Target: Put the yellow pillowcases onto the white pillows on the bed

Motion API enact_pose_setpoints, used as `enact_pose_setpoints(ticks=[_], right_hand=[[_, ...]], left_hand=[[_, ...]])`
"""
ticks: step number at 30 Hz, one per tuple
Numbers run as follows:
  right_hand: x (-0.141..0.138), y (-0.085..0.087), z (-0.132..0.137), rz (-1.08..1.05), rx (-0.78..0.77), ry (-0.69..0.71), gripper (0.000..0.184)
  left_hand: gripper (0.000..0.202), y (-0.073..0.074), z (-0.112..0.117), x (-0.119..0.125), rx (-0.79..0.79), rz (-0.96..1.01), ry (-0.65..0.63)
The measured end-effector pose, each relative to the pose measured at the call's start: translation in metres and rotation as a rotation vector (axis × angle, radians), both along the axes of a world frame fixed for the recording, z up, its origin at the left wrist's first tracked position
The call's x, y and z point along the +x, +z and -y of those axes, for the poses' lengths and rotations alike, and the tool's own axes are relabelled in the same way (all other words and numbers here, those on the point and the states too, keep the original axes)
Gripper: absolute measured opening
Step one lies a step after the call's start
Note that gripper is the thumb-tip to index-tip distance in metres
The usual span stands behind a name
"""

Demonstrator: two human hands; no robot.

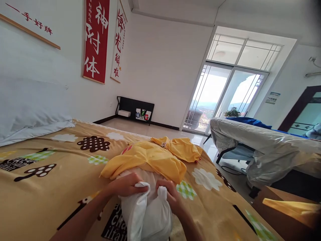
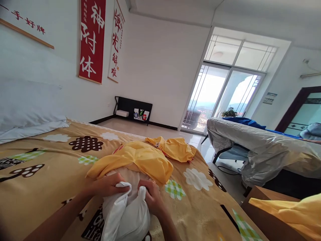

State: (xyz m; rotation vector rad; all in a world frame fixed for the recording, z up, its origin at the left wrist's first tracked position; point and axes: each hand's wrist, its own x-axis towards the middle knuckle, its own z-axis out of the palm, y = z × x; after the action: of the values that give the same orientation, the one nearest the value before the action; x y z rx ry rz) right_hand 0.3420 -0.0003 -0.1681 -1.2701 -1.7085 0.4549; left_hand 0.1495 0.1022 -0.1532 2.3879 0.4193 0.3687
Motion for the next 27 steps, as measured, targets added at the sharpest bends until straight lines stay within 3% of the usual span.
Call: enact_pose_setpoints(ticks=[2,4,6,9,11,17,24,27], right_hand=[[-0.012,-0.007,-0.002,0.179,-0.022,-0.045,0.017],[-0.016,-0.013,-0.007,0.207,-0.018,-0.119,0.014],[-0.013,-0.016,-0.013,0.126,-0.003,-0.155,0.012],[-0.007,-0.020,-0.019,0.015,0.066,-0.178,0.011],[-0.007,-0.024,-0.021,-0.003,0.094,-0.190,0.009],[-0.015,-0.034,-0.021,-0.004,0.070,-0.261,0.011],[-0.012,-0.033,-0.023,0.015,0.070,-0.259,0.024],[-0.015,-0.020,-0.016,0.041,0.180,-0.303,0.026]], left_hand=[[0.041,-0.009,0.005,0.013,0.110,-0.082,-0.121],[0.035,-0.017,0.005,0.021,0.148,-0.089,-0.131],[0.034,-0.020,0.003,0.023,0.111,0.003,-0.054],[0.036,-0.018,0.003,0.024,0.023,0.276,0.192],[0.038,-0.017,0.007,0.026,-0.006,0.363,0.281],[0.043,-0.022,0.021,0.032,0.005,0.272,0.125],[0.042,-0.024,0.016,0.031,0.025,0.254,0.126],[0.044,-0.026,0.008,0.033,0.009,0.321,0.223]])
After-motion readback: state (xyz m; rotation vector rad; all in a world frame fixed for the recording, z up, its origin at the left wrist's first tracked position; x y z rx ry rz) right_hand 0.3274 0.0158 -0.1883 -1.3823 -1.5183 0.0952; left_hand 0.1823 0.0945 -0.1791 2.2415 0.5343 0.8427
